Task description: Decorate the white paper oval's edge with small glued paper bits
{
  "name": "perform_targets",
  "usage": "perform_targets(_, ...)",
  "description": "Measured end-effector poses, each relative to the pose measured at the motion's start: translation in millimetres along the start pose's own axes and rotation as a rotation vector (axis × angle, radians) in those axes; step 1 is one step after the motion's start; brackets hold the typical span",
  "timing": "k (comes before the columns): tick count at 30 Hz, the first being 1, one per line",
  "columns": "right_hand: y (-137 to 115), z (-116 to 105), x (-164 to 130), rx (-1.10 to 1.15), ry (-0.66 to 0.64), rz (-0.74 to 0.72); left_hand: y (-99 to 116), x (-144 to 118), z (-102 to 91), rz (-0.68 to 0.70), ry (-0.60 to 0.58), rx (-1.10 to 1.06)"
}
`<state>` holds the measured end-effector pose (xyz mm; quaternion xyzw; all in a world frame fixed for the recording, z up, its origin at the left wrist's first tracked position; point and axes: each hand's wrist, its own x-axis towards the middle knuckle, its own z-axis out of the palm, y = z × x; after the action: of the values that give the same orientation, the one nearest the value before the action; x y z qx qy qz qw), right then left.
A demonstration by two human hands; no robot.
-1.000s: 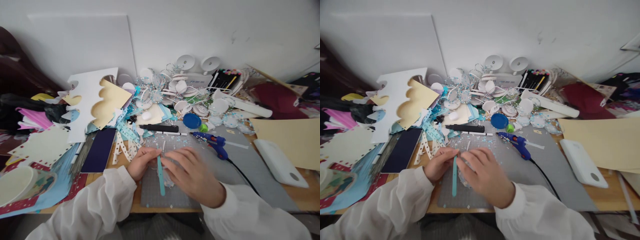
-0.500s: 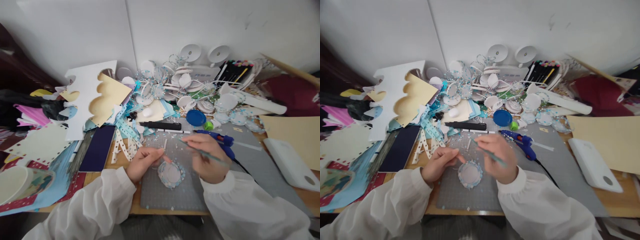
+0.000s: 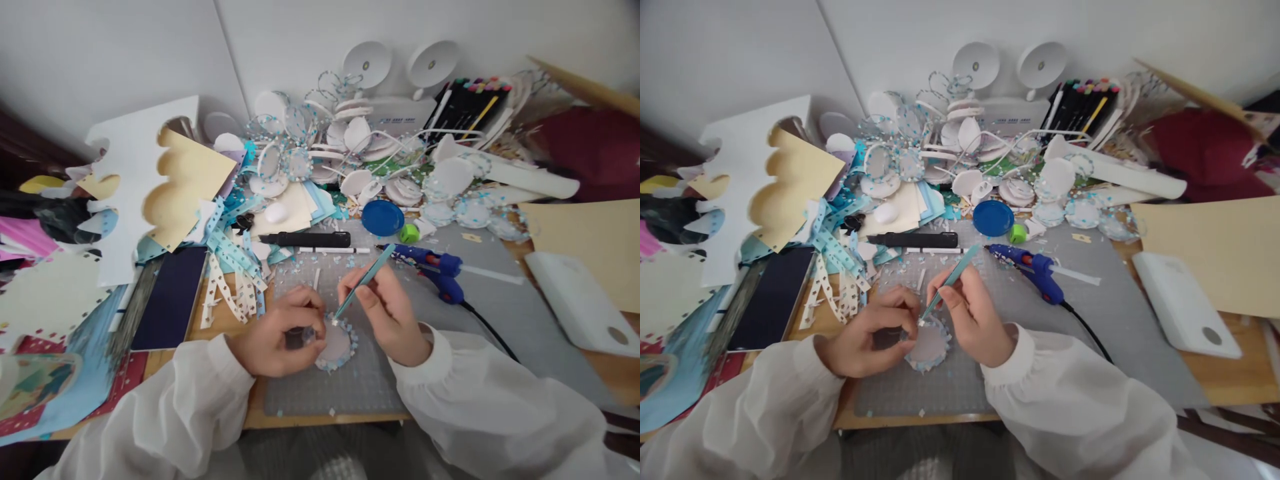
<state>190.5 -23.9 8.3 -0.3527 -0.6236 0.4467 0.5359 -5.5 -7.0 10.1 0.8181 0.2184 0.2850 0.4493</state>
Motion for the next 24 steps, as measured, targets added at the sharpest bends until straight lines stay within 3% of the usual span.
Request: perform_targets(24,4.5,2.2,-1.1,-0.035,-0.014,-0.007,3.1,1.0,-2.0,-0.050,-0.109,-0.159)
